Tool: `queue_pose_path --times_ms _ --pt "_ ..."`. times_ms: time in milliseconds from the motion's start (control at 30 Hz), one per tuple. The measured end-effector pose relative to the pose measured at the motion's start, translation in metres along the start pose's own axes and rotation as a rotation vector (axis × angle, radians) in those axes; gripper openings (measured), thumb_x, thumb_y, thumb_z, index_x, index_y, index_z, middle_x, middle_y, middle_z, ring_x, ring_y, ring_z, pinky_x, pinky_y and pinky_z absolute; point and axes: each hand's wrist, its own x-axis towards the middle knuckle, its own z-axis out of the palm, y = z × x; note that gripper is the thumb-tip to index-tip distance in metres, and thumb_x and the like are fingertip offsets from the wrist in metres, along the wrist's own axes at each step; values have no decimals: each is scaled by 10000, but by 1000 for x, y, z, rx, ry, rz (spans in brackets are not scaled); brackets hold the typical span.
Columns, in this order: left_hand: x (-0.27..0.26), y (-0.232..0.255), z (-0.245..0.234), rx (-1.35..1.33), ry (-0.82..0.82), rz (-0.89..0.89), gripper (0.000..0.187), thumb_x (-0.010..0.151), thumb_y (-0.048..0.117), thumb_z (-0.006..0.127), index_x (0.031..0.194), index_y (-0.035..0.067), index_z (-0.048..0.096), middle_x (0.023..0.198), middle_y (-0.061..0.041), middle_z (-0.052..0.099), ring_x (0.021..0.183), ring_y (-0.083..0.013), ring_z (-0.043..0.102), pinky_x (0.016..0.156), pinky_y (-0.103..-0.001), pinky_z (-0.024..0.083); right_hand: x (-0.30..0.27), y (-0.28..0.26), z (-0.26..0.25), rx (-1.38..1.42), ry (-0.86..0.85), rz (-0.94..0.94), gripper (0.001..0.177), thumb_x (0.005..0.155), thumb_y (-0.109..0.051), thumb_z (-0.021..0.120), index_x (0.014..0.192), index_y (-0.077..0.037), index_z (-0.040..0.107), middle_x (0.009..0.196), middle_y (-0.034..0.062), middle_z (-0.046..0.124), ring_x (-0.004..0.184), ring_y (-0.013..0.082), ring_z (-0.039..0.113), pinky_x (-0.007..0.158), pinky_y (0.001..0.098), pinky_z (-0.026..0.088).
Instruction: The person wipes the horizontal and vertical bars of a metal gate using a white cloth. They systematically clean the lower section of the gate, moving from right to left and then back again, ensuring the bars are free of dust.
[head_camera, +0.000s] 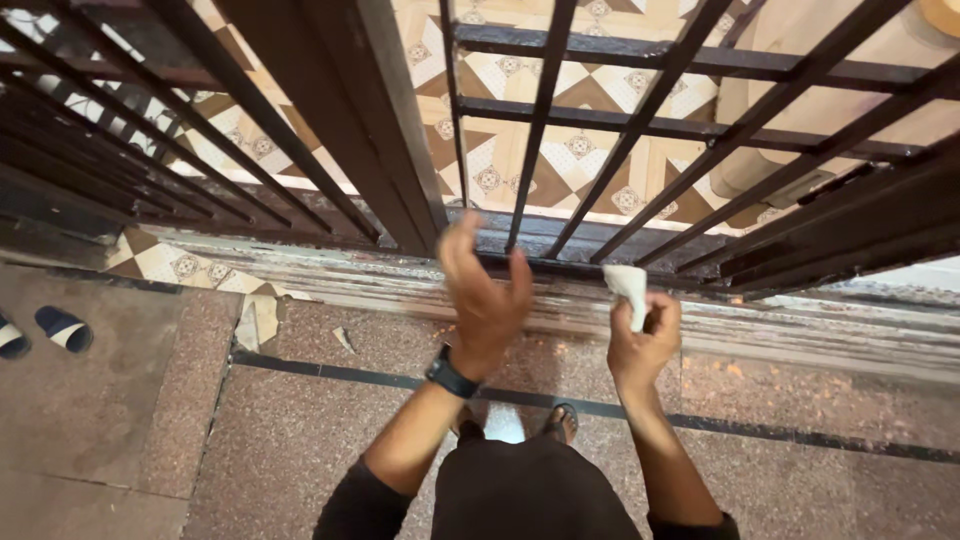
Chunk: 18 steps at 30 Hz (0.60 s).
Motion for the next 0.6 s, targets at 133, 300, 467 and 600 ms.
queue_pose_path --times_ms 133,300,467,600 --pt "53 4 0 -53 183 162 820 901 143 734 1468 -103 195 1397 -332 370 1357 -383 397 1151 -537 376 16 -7 9 -379 -39 -493 410 840 -11 768 1223 -113 662 1043 122 710 871 252 694 753 364 564" --pt "79 -10 29 -281 125 -13 869 838 239 877 1489 3 352 1121 -100 568 975 -185 613 858 -333 564 27 -10 48 -597 -267 -272 455 840 -93 805 1269 -209 706 846 155 680 665 344 662 597 451 522" --pt "72 -30 35 -241 117 -41 921 749 262 916 1473 10 407 831 7 493 696 -116 521 644 -273 511 14 -1 64 -519 -402 -154 552 884 -134 698 1421 -199 594 825 222 704 713 430 678 627 520 523" --pt "74 -35 40 -227 168 9 917 743 258 913 1467 20 403 838 -7 493 690 -120 527 648 -277 518 15 9 72 -405 -433 -116 612 897 -92 636 1492 -185 523 855 249 699 756 452 675 657 538 524"
